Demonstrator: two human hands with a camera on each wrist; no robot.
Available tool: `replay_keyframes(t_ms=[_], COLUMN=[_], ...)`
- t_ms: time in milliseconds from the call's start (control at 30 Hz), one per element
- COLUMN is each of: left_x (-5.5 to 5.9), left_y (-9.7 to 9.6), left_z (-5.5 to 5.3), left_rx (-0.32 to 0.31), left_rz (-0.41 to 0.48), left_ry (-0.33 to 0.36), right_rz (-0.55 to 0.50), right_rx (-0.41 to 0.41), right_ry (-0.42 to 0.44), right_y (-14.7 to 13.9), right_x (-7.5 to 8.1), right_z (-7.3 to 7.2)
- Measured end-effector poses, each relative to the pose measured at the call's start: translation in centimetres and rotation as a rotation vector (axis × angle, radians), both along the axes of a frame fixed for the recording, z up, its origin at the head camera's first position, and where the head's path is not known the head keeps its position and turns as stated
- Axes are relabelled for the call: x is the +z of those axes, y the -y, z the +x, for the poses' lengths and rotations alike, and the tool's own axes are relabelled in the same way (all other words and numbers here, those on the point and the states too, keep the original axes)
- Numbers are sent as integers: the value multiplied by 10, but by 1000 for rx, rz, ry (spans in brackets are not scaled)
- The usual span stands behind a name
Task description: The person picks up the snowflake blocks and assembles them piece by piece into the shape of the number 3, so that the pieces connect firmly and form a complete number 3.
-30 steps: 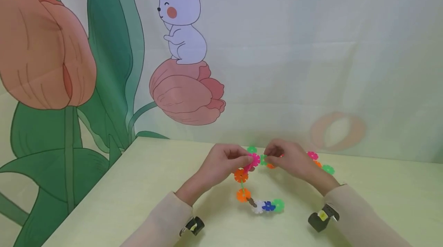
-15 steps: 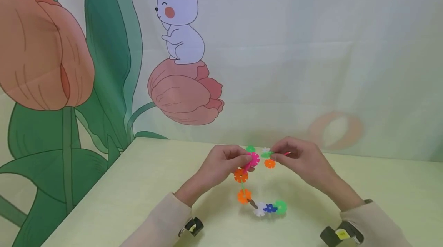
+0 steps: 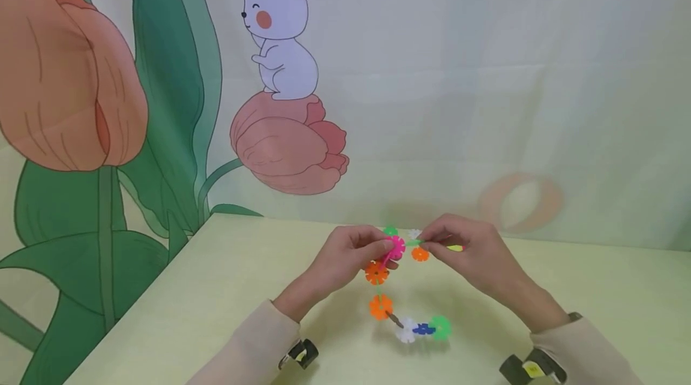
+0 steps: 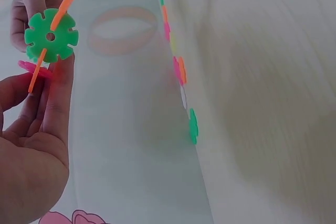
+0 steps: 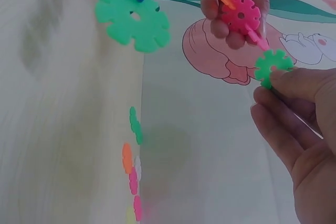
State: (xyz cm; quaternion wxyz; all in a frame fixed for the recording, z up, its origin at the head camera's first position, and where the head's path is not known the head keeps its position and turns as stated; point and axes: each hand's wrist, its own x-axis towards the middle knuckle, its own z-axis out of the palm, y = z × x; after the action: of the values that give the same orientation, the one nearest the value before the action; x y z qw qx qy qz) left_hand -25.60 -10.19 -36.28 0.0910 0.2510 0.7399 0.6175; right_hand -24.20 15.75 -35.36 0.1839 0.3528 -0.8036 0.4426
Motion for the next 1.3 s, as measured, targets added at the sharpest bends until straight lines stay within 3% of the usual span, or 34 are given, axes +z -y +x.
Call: replay_keyframes(t_ms=[233, 767, 1300], left_x=[1, 0, 1], left_y=[0, -2, -5], left_z=[-1, 0, 2], left_rx=[-3, -4, 23], left_rz=[4, 1, -7], left_ry=[4, 9, 40], right_rz=[5, -36, -144], right_rx=[2, 18, 51], right_ry=[-96, -156, -23], right_y=[0, 3, 6], right_x=[-1, -4, -10], right_z=[-1, -1, 0])
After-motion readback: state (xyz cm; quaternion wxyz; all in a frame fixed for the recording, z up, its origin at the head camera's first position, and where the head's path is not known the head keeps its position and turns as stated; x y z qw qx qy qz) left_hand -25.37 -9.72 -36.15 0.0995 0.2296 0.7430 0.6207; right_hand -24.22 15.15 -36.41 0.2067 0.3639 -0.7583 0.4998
